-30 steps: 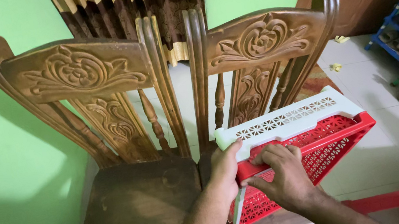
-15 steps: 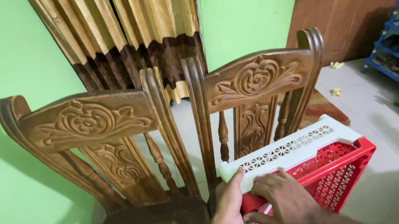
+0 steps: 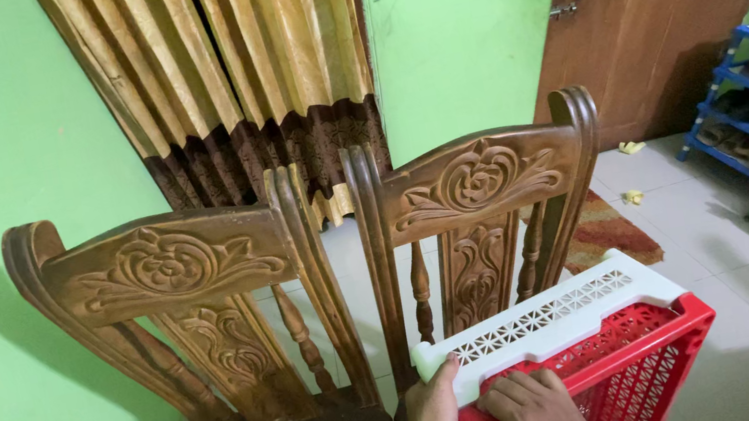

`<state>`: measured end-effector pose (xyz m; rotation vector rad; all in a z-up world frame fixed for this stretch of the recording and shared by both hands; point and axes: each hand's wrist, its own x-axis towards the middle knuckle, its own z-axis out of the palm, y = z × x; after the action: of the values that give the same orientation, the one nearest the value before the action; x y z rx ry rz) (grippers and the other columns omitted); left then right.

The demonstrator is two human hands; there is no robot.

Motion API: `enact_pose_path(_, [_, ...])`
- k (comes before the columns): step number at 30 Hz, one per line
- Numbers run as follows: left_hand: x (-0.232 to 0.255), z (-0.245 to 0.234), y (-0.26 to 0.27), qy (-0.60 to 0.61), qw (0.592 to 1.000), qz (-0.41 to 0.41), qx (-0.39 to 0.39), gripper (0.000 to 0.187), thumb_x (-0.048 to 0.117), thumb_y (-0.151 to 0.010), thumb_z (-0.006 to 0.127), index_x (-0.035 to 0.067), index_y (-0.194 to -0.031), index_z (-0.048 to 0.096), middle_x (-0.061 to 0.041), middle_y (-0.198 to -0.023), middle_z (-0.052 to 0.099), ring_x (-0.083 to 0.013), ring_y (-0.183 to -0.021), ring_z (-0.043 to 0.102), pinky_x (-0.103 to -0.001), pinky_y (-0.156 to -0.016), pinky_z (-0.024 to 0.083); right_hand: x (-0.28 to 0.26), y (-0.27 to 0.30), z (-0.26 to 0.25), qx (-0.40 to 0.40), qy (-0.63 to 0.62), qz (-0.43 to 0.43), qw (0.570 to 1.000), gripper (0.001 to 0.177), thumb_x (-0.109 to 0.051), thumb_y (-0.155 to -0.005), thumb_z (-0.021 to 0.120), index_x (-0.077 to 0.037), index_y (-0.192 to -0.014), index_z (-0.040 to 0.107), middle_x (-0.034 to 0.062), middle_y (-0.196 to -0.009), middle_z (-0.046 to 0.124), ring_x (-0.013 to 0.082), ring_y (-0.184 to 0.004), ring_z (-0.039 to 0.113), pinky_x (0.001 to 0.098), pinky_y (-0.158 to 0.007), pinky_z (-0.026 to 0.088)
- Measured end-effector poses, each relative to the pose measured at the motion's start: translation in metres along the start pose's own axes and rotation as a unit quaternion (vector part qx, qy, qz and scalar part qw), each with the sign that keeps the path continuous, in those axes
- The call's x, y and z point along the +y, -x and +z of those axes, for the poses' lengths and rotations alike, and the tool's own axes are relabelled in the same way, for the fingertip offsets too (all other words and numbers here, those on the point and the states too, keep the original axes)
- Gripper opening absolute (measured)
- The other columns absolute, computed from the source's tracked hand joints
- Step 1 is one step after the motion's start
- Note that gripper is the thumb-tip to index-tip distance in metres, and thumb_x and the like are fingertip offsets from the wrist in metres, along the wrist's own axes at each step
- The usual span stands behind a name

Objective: The person assembles red and white plastic basket components by hand. They attach white side panels to red basket frames, repeatedly test fit, and stack the assembled units on a wooden chair.

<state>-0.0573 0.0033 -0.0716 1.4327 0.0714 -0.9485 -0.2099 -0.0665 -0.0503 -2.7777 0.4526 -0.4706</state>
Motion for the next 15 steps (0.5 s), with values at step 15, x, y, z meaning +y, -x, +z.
enact_pose_path(15, [0.008,-0.002,0.043,0.108,0.99,-0.004,-0.092,0.04,0.029,-0.093,0.064,0.002,-0.123,0.069,-0.015,-0.108,0.076,-0.0254,-0.092,0.074,-0.042,-0.076,0.06,-0.042,-0.002,-0.052,0.012,0.005,-0.056,0.998,0.056,-0.047,-0.072,0.084,-0.008,-0.11,0.068,0.0116,-0.107,0.065,0.033,-0.111,0.059,0.058,-0.103,0.029])
